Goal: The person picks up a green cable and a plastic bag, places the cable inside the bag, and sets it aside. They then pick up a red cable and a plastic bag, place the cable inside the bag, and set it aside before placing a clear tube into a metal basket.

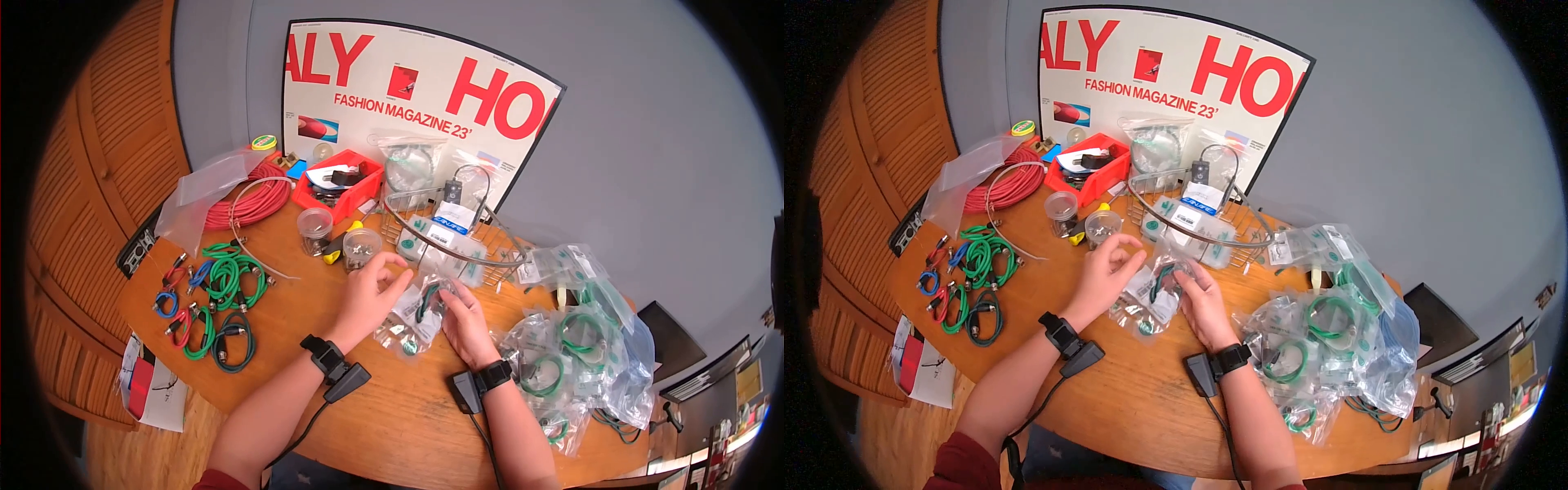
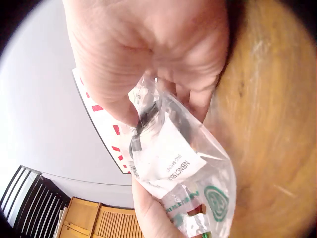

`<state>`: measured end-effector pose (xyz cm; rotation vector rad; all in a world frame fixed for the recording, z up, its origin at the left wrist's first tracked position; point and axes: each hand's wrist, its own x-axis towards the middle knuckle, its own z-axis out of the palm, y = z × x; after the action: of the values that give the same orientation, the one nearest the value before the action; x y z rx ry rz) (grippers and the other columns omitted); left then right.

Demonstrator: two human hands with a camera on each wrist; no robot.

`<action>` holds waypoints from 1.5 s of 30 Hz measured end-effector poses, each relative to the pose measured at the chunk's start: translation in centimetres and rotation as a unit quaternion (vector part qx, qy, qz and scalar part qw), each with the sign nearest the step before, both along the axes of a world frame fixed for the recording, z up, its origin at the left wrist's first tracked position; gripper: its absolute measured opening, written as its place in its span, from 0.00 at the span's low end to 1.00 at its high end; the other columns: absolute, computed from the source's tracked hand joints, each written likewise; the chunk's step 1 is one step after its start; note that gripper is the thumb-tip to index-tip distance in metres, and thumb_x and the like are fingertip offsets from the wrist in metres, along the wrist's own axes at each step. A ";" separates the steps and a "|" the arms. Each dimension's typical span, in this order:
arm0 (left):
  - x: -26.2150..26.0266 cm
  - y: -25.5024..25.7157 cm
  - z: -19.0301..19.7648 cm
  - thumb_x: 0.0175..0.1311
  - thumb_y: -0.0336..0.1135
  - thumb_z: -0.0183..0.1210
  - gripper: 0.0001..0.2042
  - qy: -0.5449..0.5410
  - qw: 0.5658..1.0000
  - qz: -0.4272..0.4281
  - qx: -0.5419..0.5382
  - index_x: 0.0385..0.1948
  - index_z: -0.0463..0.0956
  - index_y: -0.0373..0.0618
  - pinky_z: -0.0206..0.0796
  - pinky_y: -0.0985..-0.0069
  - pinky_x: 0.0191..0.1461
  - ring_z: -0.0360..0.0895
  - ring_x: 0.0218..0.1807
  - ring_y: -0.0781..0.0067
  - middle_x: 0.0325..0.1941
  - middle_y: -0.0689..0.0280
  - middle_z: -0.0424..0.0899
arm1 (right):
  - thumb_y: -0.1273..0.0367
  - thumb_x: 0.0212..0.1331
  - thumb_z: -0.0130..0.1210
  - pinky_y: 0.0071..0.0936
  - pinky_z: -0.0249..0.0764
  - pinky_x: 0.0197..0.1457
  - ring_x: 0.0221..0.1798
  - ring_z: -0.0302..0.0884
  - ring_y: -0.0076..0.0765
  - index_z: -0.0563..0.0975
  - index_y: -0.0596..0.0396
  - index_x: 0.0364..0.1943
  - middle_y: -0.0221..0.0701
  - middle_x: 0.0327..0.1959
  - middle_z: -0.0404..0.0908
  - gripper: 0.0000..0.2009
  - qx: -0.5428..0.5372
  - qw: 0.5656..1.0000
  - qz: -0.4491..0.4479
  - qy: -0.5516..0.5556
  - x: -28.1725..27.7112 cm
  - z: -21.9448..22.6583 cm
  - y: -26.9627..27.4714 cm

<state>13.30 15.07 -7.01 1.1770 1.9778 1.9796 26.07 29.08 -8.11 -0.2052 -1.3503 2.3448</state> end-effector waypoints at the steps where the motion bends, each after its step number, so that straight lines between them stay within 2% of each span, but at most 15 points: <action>1: 0.0 0.1 -0.1 0.62 0.33 0.60 0.08 0.001 1.000 -0.003 -0.001 0.38 0.73 0.42 0.60 0.77 0.23 0.73 0.17 0.79 0.16 0.64 0.78 | 0.74 0.67 0.49 0.24 0.74 0.54 0.52 0.75 0.27 0.69 0.61 0.57 0.34 0.50 0.78 0.16 -0.001 1.000 -0.001 -0.010 0.0 -0.1 0.0; 6: -0.3 -0.1 -0.1 0.62 0.32 0.61 0.08 -0.037 0.997 -0.040 -0.049 0.38 0.74 0.41 0.57 0.82 0.22 0.70 0.19 0.89 0.16 0.69 0.78 | 0.72 0.67 0.50 0.22 0.77 0.47 0.43 0.80 0.27 0.73 0.62 0.53 0.33 0.45 0.81 0.13 0.033 0.999 -0.026 -0.034 -0.2 -0.4 0.1; 8: 0.0 0.2 -0.4 0.61 0.32 0.62 0.09 -0.052 0.996 -0.067 -0.019 0.39 0.74 0.41 0.57 0.83 0.22 0.69 0.20 0.89 0.16 0.70 0.77 | 0.71 0.67 0.51 0.20 0.78 0.42 0.38 0.82 0.26 0.75 0.63 0.49 0.32 0.42 0.82 0.12 0.084 0.988 -0.123 -0.040 -0.4 -0.8 0.4; 13: 0.3 -0.1 0.1 0.61 0.27 0.62 0.10 -0.053 0.990 -0.130 -0.017 0.42 0.72 0.42 0.58 0.87 0.27 0.68 0.22 0.91 0.22 0.75 0.76 | 0.72 0.66 0.52 0.19 0.78 0.40 0.38 0.81 0.25 0.75 0.64 0.49 0.33 0.42 0.82 0.11 0.097 0.979 -0.175 -0.051 -0.5 -1.2 0.6; 16: 0.7 -0.9 1.7 0.57 0.29 0.65 0.14 0.018 0.995 -0.063 -0.080 0.42 0.71 0.43 0.61 0.84 0.30 0.71 0.26 0.87 0.28 0.73 0.74 | 0.73 0.66 0.52 0.19 0.78 0.40 0.38 0.81 0.24 0.75 0.63 0.48 0.33 0.42 0.82 0.11 0.084 0.979 -0.181 -0.038 -0.4 -1.4 1.3; 18: 1.1 -0.9 2.4 0.52 0.30 0.67 0.14 0.213 0.974 0.026 -0.076 0.37 0.72 0.44 0.65 0.77 0.36 0.75 0.34 0.75 0.35 0.68 0.72 | 0.73 0.66 0.52 0.19 0.78 0.40 0.38 0.80 0.23 0.76 0.63 0.48 0.32 0.41 0.82 0.10 0.074 0.979 -0.190 -0.025 -0.3 -1.2 1.5; 21: 1.5 -0.9 2.3 0.49 0.31 0.66 0.11 0.286 0.953 0.040 -0.096 0.30 0.73 0.44 0.66 0.71 0.44 0.74 0.43 0.63 0.40 0.64 0.72 | 0.73 0.65 0.52 0.19 0.78 0.40 0.38 0.80 0.22 0.76 0.62 0.47 0.31 0.41 0.82 0.09 0.066 0.984 -0.165 -0.029 -0.1 -1.1 1.2; 24: 1.6 -0.6 1.3 0.49 0.29 0.65 0.08 0.267 0.958 0.029 -0.105 0.26 0.73 0.43 0.66 0.68 0.47 0.74 0.45 0.59 0.41 0.63 0.74 | 0.73 0.65 0.53 0.18 0.77 0.41 0.39 0.79 0.21 0.77 0.61 0.46 0.30 0.41 0.82 0.09 0.096 0.981 -0.165 -0.030 -0.3 -1.5 1.5; 28: 1.8 -0.5 1.5 0.53 0.29 0.63 0.06 0.272 0.958 0.028 -0.087 0.26 0.74 0.41 0.67 0.71 0.48 0.74 0.46 0.63 0.44 0.63 0.75 | 0.73 0.64 0.53 0.17 0.78 0.39 0.38 0.81 0.23 0.76 0.63 0.47 0.31 0.41 0.82 0.10 0.110 0.975 -0.189 -0.043 -0.2 -1.2 1.1; 30: 2.0 -0.3 1.6 0.57 0.29 0.61 0.04 0.164 0.985 -0.028 -0.045 0.27 0.75 0.41 0.66 0.75 0.50 0.74 0.48 0.68 0.45 0.63 0.76 | 0.74 0.64 0.54 0.17 0.78 0.38 0.38 0.81 0.24 0.76 0.63 0.47 0.32 0.41 0.82 0.10 0.112 0.973 -0.196 -0.043 -0.2 -0.9 0.9; 34: 1.6 0.4 -0.2 0.61 0.28 0.59 0.04 0.099 0.989 -0.110 0.011 0.35 0.75 0.41 0.67 0.77 0.50 0.73 0.48 0.74 0.48 0.65 0.76 | 0.74 0.64 0.54 0.17 0.78 0.38 0.37 0.81 0.24 0.77 0.64 0.45 0.32 0.39 0.83 0.09 0.110 0.972 -0.206 -0.037 -0.3 -0.9 0.9; 36: 1.4 0.8 -1.2 0.63 0.27 0.58 0.11 -0.111 0.987 -0.116 0.027 0.46 0.71 0.41 0.68 0.79 0.48 0.75 0.46 0.77 0.50 0.65 0.77 | 0.74 0.64 0.54 0.17 0.77 0.39 0.38 0.81 0.23 0.77 0.63 0.44 0.32 0.39 0.83 0.08 0.092 0.973 -0.210 -0.026 -0.5 -1.2 1.0; 39: 1.5 0.2 -0.3 0.64 0.29 0.58 0.16 -0.156 0.974 -0.160 -0.041 0.52 0.66 0.42 0.69 0.82 0.43 0.76 0.45 0.80 0.48 0.63 0.79 | 0.73 0.64 0.55 0.16 0.75 0.41 0.39 0.79 0.20 0.78 0.63 0.42 0.30 0.39 0.83 0.07 0.125 0.959 -0.256 -0.006 -0.7 -1.8 1.3; 43: 0.8 0.5 -1.8 0.64 0.30 0.59 0.16 -0.126 0.968 -0.210 -0.047 0.52 0.67 0.41 0.69 0.87 0.35 0.79 0.38 0.82 0.42 0.63 0.82 | 0.72 0.64 0.55 0.17 0.73 0.43 0.39 0.78 0.19 0.78 0.61 0.42 0.29 0.40 0.83 0.08 0.062 0.976 -0.208 -0.005 -0.3 -1.4 1.6; 45: 1.8 0.0 0.4 0.63 0.31 0.60 0.17 -0.190 0.957 -0.170 -0.138 0.52 0.67 0.41 0.65 0.88 0.26 0.79 0.30 0.83 0.36 0.66 0.83 | 0.71 0.64 0.55 0.18 0.73 0.44 0.39 0.78 0.20 0.78 0.60 0.43 0.30 0.40 0.83 0.08 0.048 0.980 -0.193 0.000 -0.1 -1.2 1.8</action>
<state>15.13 15.04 -6.60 0.9123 1.6601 1.5571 25.95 30.85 -9.32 -0.3987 -1.2871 1.9547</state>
